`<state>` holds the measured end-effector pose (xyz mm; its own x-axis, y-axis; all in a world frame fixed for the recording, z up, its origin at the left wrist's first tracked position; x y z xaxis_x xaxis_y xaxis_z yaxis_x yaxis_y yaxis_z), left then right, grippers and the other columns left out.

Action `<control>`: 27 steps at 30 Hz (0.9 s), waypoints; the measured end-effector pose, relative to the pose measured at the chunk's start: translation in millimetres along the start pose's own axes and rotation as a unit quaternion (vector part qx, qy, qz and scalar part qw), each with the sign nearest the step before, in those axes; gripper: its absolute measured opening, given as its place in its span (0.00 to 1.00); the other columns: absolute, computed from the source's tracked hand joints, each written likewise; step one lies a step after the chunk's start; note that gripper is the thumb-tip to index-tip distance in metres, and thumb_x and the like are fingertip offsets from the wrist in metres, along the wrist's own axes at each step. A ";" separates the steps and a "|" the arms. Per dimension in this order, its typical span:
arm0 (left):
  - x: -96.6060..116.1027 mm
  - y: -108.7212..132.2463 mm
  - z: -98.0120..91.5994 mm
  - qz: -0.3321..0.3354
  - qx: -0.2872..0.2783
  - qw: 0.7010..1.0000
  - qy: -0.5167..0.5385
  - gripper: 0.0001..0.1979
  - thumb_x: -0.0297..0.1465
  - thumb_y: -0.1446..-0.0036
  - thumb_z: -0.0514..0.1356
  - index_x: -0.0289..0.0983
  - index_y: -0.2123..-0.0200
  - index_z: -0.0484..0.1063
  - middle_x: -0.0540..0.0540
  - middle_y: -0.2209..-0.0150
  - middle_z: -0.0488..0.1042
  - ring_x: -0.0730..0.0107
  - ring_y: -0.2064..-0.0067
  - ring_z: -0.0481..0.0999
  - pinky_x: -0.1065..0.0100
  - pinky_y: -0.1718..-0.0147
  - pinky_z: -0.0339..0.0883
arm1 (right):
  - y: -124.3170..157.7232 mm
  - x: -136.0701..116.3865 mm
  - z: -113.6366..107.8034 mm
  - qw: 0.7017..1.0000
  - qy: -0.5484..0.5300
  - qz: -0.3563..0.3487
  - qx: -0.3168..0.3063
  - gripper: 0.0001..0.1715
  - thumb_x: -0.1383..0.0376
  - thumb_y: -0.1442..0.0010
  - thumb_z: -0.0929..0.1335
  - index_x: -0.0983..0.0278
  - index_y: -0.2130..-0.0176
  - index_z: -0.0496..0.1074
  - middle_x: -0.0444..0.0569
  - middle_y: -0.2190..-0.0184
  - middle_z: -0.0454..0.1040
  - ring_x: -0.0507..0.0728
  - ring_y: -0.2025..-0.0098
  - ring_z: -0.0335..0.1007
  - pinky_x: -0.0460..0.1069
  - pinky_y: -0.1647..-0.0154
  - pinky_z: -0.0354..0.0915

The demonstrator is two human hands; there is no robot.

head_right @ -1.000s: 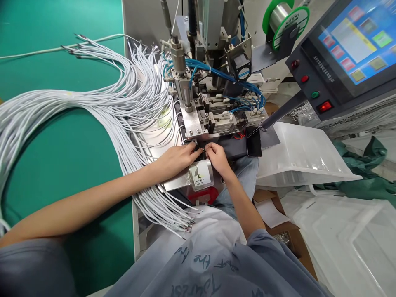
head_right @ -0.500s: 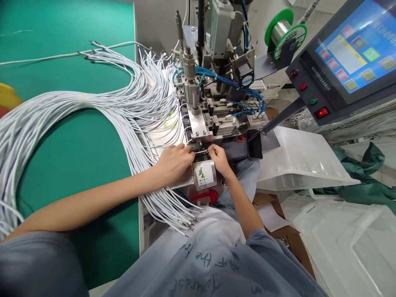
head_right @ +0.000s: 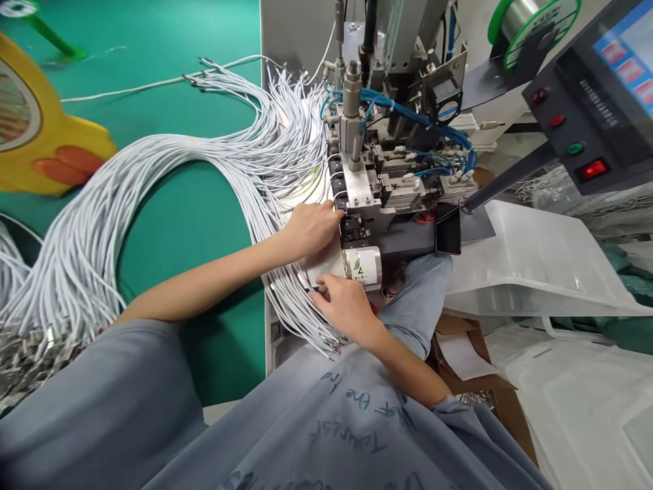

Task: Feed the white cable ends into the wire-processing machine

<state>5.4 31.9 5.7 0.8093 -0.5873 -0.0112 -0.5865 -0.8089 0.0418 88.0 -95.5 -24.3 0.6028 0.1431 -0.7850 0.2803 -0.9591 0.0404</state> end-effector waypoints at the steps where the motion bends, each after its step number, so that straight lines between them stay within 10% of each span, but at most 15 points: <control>1: 0.4 -0.4 -0.4 -0.001 0.001 1.000 0.003 0.14 0.19 0.47 0.48 0.31 0.68 0.73 0.37 0.68 0.72 0.61 0.71 0.73 0.66 0.78 0.53 | -1.3 -3.1 7.5 0.999 0.031 0.000 -0.011 0.08 0.63 0.44 0.66 0.62 0.63 0.71 0.48 0.71 0.75 0.55 0.69 0.69 0.49 0.66 0.62; 8: 30.6 17.6 -14.0 0.087 0.035 0.988 0.123 0.15 0.27 0.40 0.49 0.32 0.70 0.74 0.42 0.70 0.72 0.68 0.72 0.71 0.68 0.77 0.54 | -14.4 -6.3 16.6 0.994 0.107 -0.011 -0.024 0.12 0.68 0.41 0.60 0.65 0.63 0.71 0.53 0.67 0.75 0.59 0.65 0.70 0.52 0.60 0.64; 14: 62.2 43.9 -23.5 0.277 -0.019 0.871 0.406 0.15 0.34 0.37 0.50 0.32 0.57 0.73 0.42 0.60 0.73 0.70 0.59 0.72 0.70 0.60 0.64 | 4.7 2.7 -8.3 0.999 -0.028 -0.011 -0.011 0.14 0.67 0.41 0.60 0.61 0.61 0.73 0.51 0.65 0.75 0.60 0.57 0.69 0.55 0.54 0.65; 21: 48.7 33.9 -20.5 0.201 0.010 0.838 0.507 0.18 0.37 0.43 0.59 0.31 0.54 0.70 0.41 0.60 0.72 0.72 0.64 0.72 0.71 0.66 0.67 | 16.9 28.0 -82.8 0.963 -0.230 0.082 0.115 0.08 0.61 0.51 0.71 0.63 0.72 0.71 0.44 0.75 0.73 0.52 0.73 0.68 0.47 0.72 0.65; 27: 41.7 30.8 -26.8 0.198 0.099 0.829 0.514 0.10 0.30 0.41 0.55 0.34 0.69 0.74 0.48 0.73 0.70 0.78 0.73 0.67 0.75 0.74 0.61 | 7.9 31.5 -79.4 0.905 -0.360 0.055 0.220 0.13 0.57 0.52 0.72 0.62 0.68 0.73 0.44 0.77 0.72 0.51 0.77 0.67 0.49 0.72 0.67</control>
<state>22.0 -16.9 33.3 0.0945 -0.5568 0.8253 -0.7241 -0.6073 -0.3268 168.5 -79.2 0.3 -0.0776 -0.0044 -0.9970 -0.1723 -0.9849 0.0178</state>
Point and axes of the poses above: each hand's wrist, its own y-axis away from the middle knuckle, its own z-axis out of the palm, x = y × z, the point moved 3 cm from there along -y, towards the middle knuckle
